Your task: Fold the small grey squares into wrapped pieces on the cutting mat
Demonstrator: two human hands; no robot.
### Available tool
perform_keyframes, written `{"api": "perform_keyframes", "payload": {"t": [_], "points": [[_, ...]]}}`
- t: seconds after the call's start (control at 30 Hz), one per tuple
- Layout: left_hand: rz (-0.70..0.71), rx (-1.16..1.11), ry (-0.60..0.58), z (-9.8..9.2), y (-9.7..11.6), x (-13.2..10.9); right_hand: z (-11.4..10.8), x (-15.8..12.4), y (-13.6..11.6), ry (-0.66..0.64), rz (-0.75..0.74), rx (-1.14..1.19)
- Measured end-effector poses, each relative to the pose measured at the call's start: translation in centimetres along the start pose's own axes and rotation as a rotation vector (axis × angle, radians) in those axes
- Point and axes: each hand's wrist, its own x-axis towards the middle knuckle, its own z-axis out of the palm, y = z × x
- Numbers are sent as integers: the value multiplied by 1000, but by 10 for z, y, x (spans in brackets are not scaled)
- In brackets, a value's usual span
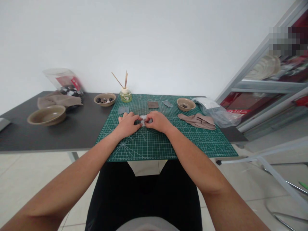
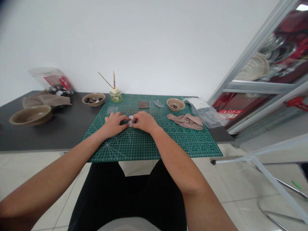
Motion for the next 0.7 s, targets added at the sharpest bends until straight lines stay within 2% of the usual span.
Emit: {"api": "perform_keyframes", "payload": {"t": [0.2,0.47,0.7], "points": [[5,4,-1,1,0,0,5,2,-1,37,46,-71],[-3,3,1,1,-1,1,8,3,-1,14,-77,14],[-4,0,3,0,0,0,4,0,8,61,45,-13]]}}
